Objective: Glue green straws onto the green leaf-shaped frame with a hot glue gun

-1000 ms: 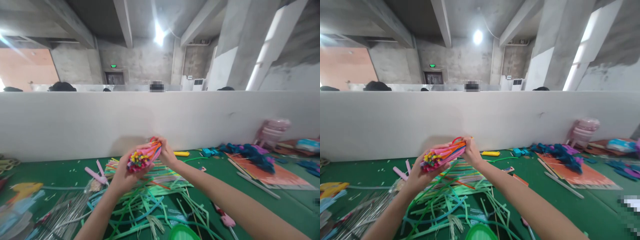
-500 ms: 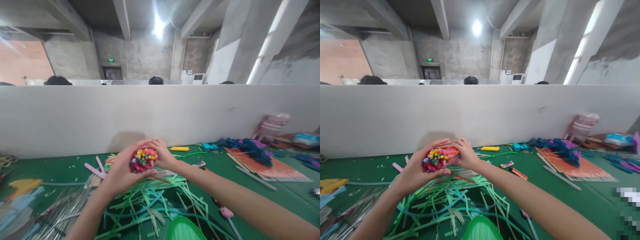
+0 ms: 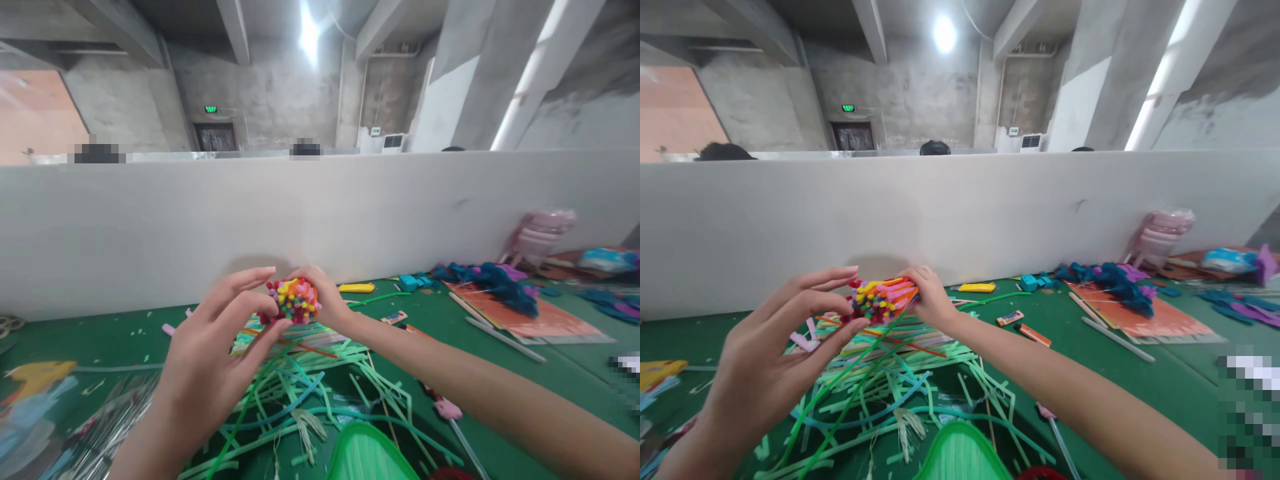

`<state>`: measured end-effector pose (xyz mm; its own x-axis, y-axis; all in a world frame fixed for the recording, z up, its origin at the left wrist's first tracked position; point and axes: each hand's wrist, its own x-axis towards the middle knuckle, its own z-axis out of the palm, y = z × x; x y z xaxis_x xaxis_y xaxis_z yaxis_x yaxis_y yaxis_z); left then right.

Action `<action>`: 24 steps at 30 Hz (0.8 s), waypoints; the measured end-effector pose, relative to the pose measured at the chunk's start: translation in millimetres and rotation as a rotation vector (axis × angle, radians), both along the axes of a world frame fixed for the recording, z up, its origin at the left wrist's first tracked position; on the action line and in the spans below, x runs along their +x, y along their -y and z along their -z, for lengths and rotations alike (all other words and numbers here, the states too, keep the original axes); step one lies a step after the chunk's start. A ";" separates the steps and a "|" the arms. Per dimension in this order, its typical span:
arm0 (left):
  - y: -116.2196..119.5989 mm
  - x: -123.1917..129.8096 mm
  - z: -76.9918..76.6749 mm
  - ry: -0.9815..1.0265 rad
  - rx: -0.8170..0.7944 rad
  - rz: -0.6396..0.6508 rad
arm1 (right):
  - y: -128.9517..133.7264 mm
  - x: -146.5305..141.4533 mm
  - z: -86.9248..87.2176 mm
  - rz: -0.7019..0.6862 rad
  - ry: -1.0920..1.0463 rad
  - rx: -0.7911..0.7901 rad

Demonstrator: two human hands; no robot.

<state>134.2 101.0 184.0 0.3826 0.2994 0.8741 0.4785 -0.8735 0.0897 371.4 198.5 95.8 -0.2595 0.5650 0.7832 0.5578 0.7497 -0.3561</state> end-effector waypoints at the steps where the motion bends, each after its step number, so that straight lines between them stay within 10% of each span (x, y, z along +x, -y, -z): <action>1: 0.9 -0.7 -0.9 -0.018 0.033 -0.029 | 0.2 0.1 -0.1 0.007 -0.004 0.000; 24: -7.2 -5.6 2.1 -0.194 0.296 -0.309 | -5.8 12.9 -8.4 0.413 0.269 0.006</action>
<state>128.6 108.3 181.9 0.4798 0.1735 0.8601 0.7034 -0.6620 -0.2588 384.4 204.4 104.2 -0.2082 0.6591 0.7227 0.8804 0.4481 -0.1551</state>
